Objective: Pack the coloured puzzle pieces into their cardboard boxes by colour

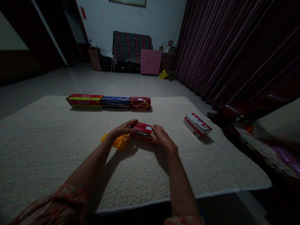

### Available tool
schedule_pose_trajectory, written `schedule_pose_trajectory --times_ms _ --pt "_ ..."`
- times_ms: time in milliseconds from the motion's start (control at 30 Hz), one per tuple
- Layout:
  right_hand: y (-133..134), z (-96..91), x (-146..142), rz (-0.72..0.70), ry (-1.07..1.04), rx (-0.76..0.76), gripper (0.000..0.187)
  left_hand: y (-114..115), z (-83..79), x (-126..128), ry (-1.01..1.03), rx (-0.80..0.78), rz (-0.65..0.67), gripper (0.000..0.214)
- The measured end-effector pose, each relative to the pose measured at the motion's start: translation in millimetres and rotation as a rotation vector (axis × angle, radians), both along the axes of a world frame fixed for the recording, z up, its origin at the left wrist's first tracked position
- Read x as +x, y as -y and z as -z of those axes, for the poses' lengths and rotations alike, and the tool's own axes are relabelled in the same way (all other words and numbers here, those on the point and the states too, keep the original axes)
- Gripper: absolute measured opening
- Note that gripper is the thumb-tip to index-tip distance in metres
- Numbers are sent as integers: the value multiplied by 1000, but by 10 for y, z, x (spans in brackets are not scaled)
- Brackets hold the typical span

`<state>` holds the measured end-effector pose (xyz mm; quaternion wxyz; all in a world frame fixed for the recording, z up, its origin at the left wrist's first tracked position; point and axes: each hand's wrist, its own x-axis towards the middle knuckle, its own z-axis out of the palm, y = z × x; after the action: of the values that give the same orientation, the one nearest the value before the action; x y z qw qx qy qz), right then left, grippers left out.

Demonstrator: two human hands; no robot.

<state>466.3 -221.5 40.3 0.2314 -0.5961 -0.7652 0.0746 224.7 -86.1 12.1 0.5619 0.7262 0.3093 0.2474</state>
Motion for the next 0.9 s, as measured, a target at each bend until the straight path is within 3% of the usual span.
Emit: schedule_pose_trajectory --times_ms 167,400,567,700,900 --pt "4 112 -14 26 6 86 34 5 -26 29 45 -58 13 82" --pt "-35 284 47 96 -111 122 40 -52 -7 11 5 123 -49 62" --pt "28 188 165 116 -172 22 40 -39 5 -35 -5 182 -39 60" --pt "64 63 224 45 -242 -50 46 -41 9 -37 -6 201 -38 57" --pt "91 99 210 47 -311 38 44 -54 3 -35 20 141 -57 61"
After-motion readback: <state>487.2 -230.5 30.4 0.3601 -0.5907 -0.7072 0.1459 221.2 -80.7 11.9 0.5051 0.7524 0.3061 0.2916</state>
